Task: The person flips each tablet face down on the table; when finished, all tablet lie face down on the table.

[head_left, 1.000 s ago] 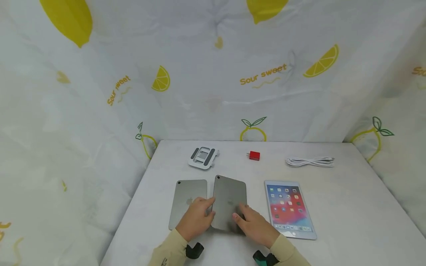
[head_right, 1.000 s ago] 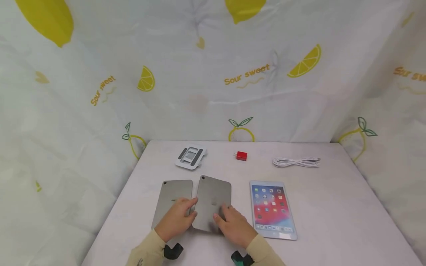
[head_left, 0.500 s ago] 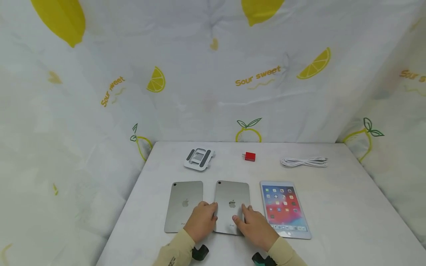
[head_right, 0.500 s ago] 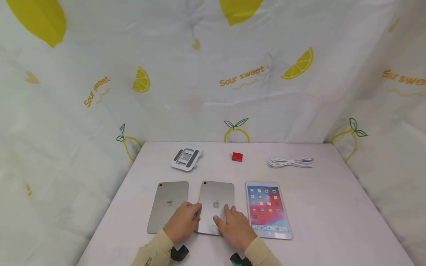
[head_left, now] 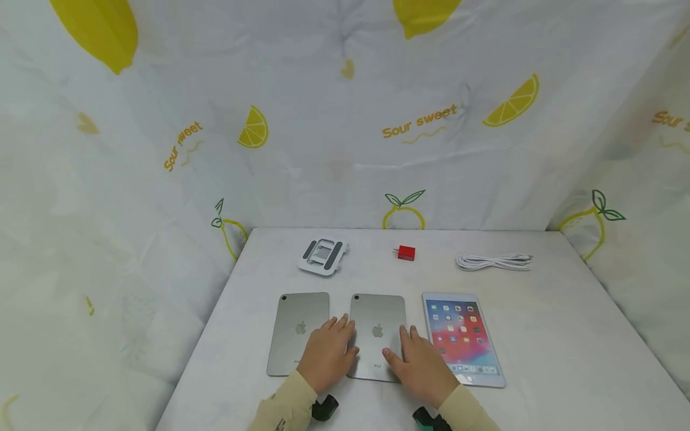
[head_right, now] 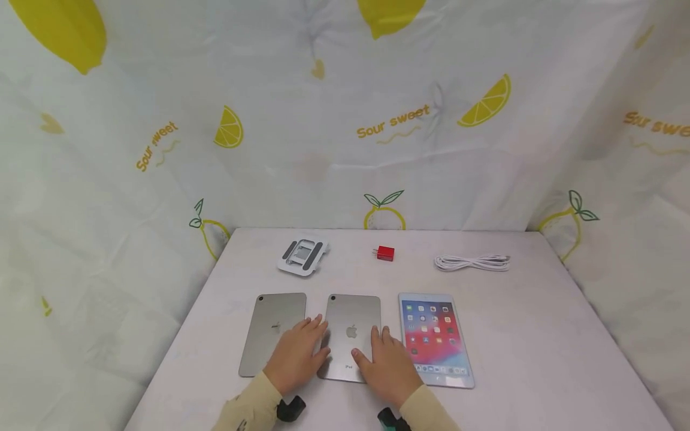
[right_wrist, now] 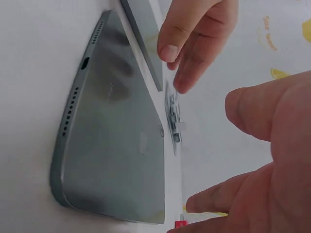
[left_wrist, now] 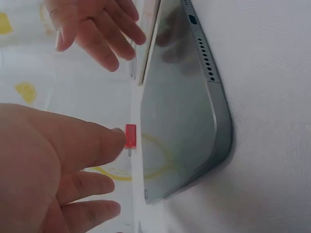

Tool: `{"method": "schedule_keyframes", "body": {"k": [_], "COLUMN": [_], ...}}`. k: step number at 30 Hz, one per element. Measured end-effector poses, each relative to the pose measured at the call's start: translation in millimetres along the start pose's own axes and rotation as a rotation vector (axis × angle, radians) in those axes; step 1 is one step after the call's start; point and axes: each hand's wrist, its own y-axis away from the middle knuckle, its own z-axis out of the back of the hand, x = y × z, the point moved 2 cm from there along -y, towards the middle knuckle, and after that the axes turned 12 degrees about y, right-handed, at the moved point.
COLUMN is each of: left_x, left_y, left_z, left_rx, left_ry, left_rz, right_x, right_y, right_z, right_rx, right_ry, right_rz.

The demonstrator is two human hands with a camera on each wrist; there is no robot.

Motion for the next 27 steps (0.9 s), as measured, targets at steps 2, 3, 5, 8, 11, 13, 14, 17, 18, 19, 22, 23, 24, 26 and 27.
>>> {"method": "schedule_keyframes", "body": {"k": [2, 3, 5, 8, 11, 13, 14, 17, 18, 19, 22, 23, 24, 26, 27], "left_x": [-0.7, -1.8, -4.7, -10.9, -15.9, -17.7, -18.4, -21.2, -22.0, -22.7, -24.2, -24.7, -25.3, -26.6, -27.3], "left_y": [-0.3, -0.4, 0.0, 1.6, 2.9, 3.2, 3.1, 3.2, 3.1, 3.0, 2.4, 2.1, 1.7, 0.8, 0.1], "left_z": [1.8, 3.3, 5.8, 9.7, 12.3, 13.1, 13.6, 15.0, 15.4, 15.7, 15.9, 15.9, 16.2, 16.2, 16.1], "left_rx": [-0.004, -0.007, -0.011, 0.002, 0.014, 0.022, 0.023, 0.024, 0.028, 0.029, 0.040, 0.041, 0.042, 0.045, 0.047], "left_ry": [0.035, 0.058, 0.099, 0.150, 0.170, 0.177, 0.179, 0.178, 0.182, 0.182, 0.174, 0.168, 0.163, 0.152, 0.146], "left_rz": [-0.017, -0.034, -0.083, -0.148, -0.185, -0.199, -0.206, -0.226, -0.229, -0.233, -0.238, -0.243, -0.248, -0.256, -0.259], "right_x": [-2.4, -3.6, -6.1, -8.7, -10.5, -11.8, -12.6, -15.4, -16.5, -17.4, -20.2, -20.6, -21.2, -21.6, -21.4], "right_y": [1.7, 2.6, 4.1, 6.9, 9.4, 10.5, 10.7, 11.0, 10.8, 10.9, 10.8, 11.0, 11.1, 11.9, 12.7], "right_z": [5.5, 8.3, 13.1, 18.1, 21.7, 23.6, 24.4, 26.1, 26.5, 27.0, 28.4, 29.2, 29.8, 31.5, 32.5], "right_rx": [-0.025, -0.034, -0.050, -0.054, -0.059, -0.059, -0.059, -0.060, -0.061, -0.061, -0.062, -0.063, -0.066, -0.069, -0.071], "right_ry": [-0.008, -0.016, -0.042, -0.069, -0.084, -0.091, -0.092, -0.091, -0.089, -0.089, -0.092, -0.095, -0.096, -0.098, -0.100], "right_rz": [0.006, 0.007, 0.017, 0.012, 0.004, -0.009, -0.014, -0.031, -0.037, -0.042, -0.051, -0.049, -0.049, -0.045, -0.043]}}
